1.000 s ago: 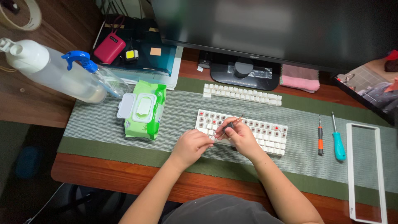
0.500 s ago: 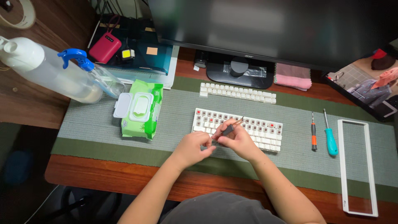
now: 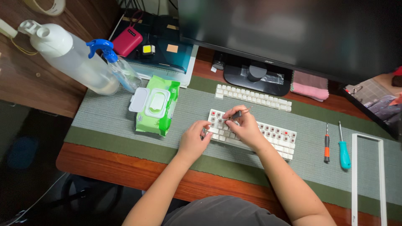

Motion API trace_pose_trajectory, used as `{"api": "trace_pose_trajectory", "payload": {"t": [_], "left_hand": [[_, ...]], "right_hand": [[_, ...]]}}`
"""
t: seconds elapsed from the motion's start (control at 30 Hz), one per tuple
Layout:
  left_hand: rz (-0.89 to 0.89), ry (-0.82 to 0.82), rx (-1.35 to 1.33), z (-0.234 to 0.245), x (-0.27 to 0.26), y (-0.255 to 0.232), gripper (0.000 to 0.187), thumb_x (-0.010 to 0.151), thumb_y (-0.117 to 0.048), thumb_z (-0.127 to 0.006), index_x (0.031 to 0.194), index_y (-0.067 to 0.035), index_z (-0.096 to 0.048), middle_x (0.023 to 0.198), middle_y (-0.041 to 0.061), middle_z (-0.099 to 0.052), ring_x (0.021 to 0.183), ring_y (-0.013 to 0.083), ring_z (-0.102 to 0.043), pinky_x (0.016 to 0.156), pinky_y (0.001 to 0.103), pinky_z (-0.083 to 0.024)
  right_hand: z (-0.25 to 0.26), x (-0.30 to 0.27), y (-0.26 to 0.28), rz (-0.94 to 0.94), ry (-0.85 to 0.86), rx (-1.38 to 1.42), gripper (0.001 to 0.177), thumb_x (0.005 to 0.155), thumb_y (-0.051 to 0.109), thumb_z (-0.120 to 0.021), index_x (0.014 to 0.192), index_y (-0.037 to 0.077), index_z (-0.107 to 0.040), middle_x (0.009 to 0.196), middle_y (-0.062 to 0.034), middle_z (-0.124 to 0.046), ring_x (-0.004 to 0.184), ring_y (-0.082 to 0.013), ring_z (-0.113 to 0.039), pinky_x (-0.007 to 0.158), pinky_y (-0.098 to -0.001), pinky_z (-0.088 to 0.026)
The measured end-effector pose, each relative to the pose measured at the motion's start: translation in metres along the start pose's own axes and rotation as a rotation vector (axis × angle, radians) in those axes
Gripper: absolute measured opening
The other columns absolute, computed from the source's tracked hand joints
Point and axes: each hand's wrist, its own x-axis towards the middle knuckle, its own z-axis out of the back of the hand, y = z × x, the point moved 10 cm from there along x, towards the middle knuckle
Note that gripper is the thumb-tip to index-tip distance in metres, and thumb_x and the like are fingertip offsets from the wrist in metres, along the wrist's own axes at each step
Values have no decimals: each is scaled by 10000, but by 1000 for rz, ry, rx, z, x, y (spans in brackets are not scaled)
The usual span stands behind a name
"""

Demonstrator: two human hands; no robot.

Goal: The person uses a keycap puller to remove keycaps from a white mechanical keyboard and places them in a row above the keyboard. They continue removing keycaps one by one across the keyboard surface.

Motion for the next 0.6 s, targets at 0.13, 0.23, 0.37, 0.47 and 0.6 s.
{"api": "trace_pose_trajectory", "payload": {"t": [0.13,0.23,0.37,0.47,0.6], "left_hand": [[-107,-26,73,-1,1,-10,262,860,-139,-749,1104,-92,-668,1023,62,-695,922,269,-677,783,387,-555],[-177,-43,81,0,2,-17,261,853,-142,-746,1094,-78,-668,1076,72,-688,1024,297,-653,866,408,-539],[-185,-8,125,-5,2,-22,275,811,-154,-777,1063,-99,-683,1082,56,-685,1040,292,-618,906,417,-514],[-197,-11,138,-7,3,-25,298,789,-150,-786,1064,-102,-682,1110,51,-671,1065,288,-602,935,416,-501],[-208,-23,153,-7,5,-25,325,770,-148,-799,1071,-105,-684,1116,39,-654,1077,286,-599,952,414,-493]], "right_hand": [[-10,8,19,108,79,-228,282,866,-51,-703,1039,77,-522,1115,-73,-691,936,-146,-671,793,-277,-573],[-11,12,14,74,117,-230,268,845,-47,-710,995,74,-525,1133,-67,-674,932,-141,-675,771,-284,-583],[-18,13,15,145,176,-162,258,848,-48,-686,990,68,-504,1166,-66,-652,1001,-145,-681,854,-304,-586],[-28,8,19,207,202,-217,265,850,-54,-713,972,61,-508,1140,-86,-663,1038,-177,-683,905,-322,-591],[-32,2,34,226,198,-420,297,818,-58,-739,1001,61,-538,1099,-79,-675,1017,-206,-685,893,-337,-578]]}}
